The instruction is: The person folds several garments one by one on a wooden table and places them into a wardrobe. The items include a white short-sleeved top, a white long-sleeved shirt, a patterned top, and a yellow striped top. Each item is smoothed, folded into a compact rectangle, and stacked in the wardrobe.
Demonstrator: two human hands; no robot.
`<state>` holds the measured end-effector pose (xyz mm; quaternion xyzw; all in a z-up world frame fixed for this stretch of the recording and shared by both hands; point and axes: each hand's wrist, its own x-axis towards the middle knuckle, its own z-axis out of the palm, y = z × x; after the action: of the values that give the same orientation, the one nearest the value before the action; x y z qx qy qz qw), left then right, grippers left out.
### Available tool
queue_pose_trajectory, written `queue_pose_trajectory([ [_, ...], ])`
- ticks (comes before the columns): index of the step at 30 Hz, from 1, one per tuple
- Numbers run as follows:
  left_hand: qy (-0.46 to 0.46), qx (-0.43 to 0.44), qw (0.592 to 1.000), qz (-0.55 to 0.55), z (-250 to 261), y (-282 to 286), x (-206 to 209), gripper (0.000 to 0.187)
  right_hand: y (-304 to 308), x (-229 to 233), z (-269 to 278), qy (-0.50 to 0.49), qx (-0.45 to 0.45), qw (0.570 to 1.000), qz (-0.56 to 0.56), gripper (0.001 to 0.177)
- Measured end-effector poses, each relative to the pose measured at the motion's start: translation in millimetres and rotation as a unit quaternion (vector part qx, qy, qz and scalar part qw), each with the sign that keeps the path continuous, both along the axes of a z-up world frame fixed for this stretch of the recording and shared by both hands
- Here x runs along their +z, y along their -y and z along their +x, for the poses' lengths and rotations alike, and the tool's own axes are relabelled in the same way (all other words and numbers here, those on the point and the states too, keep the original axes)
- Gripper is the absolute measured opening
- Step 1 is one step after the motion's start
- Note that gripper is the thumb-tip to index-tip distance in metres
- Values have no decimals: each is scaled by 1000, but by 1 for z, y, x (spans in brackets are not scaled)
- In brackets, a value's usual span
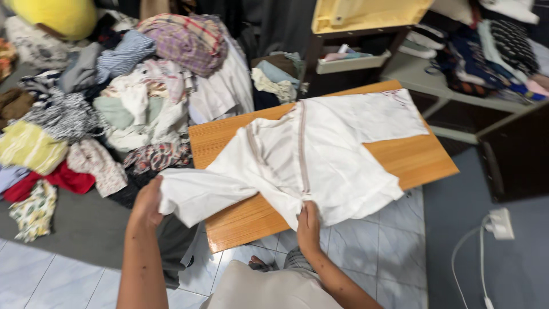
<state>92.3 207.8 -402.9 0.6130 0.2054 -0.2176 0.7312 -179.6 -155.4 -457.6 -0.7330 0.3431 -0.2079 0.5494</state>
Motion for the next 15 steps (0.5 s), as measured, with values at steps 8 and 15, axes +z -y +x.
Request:
queue_pose_trajectory([
  [8, 122, -50, 991, 22, 13, -12, 22, 11, 3, 69, -10, 81, -164, 979, -92, 43],
  [15, 86, -11, 996, 35, -18, 13, 69, 18, -2, 81, -53, -6, 219, 881, -419, 37],
])
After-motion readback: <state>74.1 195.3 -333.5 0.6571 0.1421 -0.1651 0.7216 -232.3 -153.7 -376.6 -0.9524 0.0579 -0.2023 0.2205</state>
